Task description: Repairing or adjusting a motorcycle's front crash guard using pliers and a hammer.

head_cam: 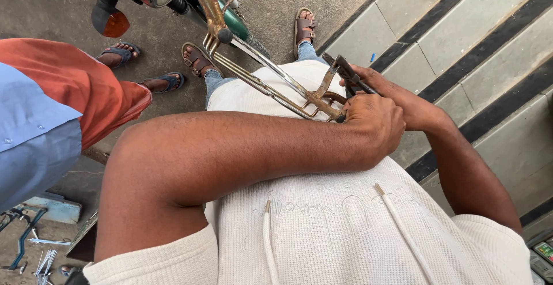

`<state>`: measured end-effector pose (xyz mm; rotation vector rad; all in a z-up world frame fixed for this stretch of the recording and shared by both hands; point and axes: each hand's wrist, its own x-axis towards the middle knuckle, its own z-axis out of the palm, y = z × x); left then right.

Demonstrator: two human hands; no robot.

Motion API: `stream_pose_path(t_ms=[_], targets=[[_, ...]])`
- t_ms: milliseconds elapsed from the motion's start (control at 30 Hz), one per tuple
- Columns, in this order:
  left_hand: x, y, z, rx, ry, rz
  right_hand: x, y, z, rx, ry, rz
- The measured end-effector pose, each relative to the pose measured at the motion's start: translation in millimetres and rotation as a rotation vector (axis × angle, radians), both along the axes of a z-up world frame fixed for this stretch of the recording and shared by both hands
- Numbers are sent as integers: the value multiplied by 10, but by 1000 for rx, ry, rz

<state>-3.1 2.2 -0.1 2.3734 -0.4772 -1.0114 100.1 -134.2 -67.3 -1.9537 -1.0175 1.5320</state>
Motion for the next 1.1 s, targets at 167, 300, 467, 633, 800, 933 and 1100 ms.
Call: stream_pose_path(t_ms=[167, 300, 467, 633, 800, 933, 1100], targets=[[-8, -3, 6, -11, 1, 22, -71, 90, 137, 8, -14, -63], [-31, -45, -41, -8, -8, -4, -96, 69, 107, -50, -97, -59], [-46, -103, -114, -33, -5, -4, -60, -55, 43, 51, -182, 72], [-58, -159, -169, -66, 3, 12, -68, -207, -53, 110, -259, 125], [-85, -181, -145, -54, -7, 16, -158, -123, 47, -13, -161, 39], [-76, -275, -273, -108, 57, 55, -185, -104, 42, 37, -90, 12], [-108, -318, -293, -108, 23, 30, -209, -86, 62, -45, -164, 17]])
